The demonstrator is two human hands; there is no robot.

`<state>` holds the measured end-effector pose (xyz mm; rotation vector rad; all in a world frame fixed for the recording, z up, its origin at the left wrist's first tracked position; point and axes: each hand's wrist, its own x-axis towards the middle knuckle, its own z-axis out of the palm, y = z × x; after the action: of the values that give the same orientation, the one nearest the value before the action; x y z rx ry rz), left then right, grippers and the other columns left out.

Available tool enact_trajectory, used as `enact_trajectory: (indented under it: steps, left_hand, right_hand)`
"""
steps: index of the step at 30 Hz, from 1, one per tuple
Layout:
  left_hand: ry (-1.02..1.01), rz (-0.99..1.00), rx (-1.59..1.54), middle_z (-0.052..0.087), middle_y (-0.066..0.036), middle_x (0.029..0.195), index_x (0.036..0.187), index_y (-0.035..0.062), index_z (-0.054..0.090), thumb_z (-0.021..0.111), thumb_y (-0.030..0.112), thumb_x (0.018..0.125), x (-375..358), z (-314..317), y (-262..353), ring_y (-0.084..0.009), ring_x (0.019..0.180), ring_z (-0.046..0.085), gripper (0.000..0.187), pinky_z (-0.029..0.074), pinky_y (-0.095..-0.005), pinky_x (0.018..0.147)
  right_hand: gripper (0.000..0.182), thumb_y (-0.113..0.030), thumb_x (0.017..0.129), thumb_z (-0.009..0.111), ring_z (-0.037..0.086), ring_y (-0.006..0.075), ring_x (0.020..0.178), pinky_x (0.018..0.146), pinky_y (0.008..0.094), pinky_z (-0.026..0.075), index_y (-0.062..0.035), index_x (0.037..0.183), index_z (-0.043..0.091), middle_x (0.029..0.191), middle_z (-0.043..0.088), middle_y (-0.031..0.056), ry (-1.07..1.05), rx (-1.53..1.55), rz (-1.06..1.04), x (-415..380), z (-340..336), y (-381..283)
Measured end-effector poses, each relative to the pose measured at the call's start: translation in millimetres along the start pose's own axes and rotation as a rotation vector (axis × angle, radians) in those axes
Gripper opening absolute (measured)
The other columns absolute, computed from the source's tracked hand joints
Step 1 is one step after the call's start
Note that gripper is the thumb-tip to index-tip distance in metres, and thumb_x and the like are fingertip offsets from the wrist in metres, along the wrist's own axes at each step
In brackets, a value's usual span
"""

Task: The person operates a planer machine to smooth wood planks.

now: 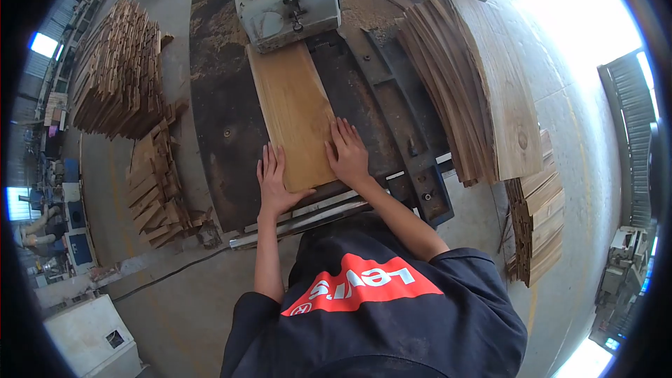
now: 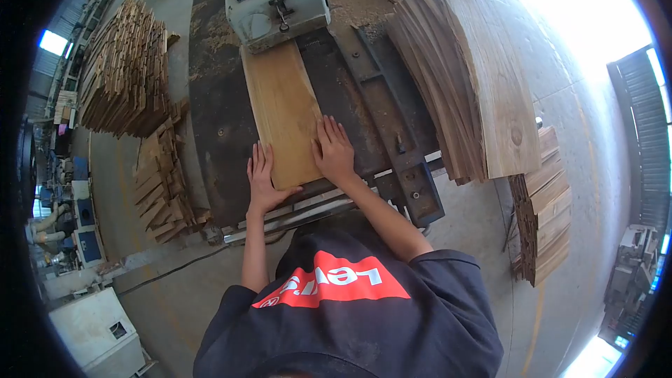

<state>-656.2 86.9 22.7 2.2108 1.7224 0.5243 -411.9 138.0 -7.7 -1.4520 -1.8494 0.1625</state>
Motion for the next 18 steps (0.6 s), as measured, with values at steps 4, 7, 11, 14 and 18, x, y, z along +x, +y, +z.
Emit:
enact_trajectory:
  steps: [4,7,11,14,18]
  left_hand:
    - [0.001,-0.005,0.016,0.023,-0.028,0.18,0.176,0.0049,0.022,0.098,0.066,0.059,23.3,-1.0,-8.7,-0.0397,0.169,0.019,0.153,0.015,-0.0601,0.134]
    - [0.001,-0.019,0.017,0.025,-0.028,0.179,0.175,0.0046,0.024,0.098,0.066,0.059,45.8,-3.4,-19.3,-0.0385,0.169,0.019,0.151,0.016,-0.0597,0.134]
    - [0.017,-0.015,0.014,0.031,-0.029,0.177,0.174,0.0043,0.028,0.099,0.065,0.058,81.1,-6.1,-37.0,-0.0379,0.169,0.02,0.149,0.015,-0.0593,0.135]
    - [0.01,-0.008,-0.02,0.035,-0.028,0.175,0.173,0.0054,0.032,0.098,0.068,0.057,84.1,-9.2,-38.4,-0.0379,0.169,0.019,0.148,0.013,-0.0616,0.135]
    - [0.028,-0.014,0.099,0.038,-0.024,0.175,0.173,0.0083,0.035,0.095,0.075,0.057,101.6,-14.3,-43.5,-0.0385,0.169,0.022,0.147,0.013,-0.065,0.134]
  right_hand:
    - [0.055,-0.024,0.102,0.069,0.062,0.041,0.141,0.121,0.0542,0.047,0.0045,0.149,0.061,0.151,0.064,0.0261,0.033,-0.055,0.004,20.4,15.4,3.2]
    - [0.054,-0.026,0.102,0.068,0.063,0.0387,0.141,0.12,0.0545,0.048,0.0035,0.147,0.062,0.152,0.065,0.0247,0.04,-0.096,0.005,42.1,28.2,7.1]
    - [0.053,-0.028,0.103,0.066,0.064,0.0366,0.14,0.119,0.0558,0.048,0.0024,0.146,0.063,0.151,0.065,0.0236,0.035,-0.141,0.013,74.2,44.2,10.3]
    - [0.052,-0.028,0.102,0.066,0.064,0.0357,0.14,0.118,0.0571,0.048,0.0024,0.145,0.064,0.151,0.065,0.0227,0.039,-0.093,0.034,75.4,44.2,9.9]
    - [0.05,-0.031,0.103,0.067,0.067,0.0335,0.137,0.117,0.0565,0.049,-0.0013,0.143,0.067,0.15,0.067,0.0198,0.062,-0.104,0.047,92.6,56.7,14.8]
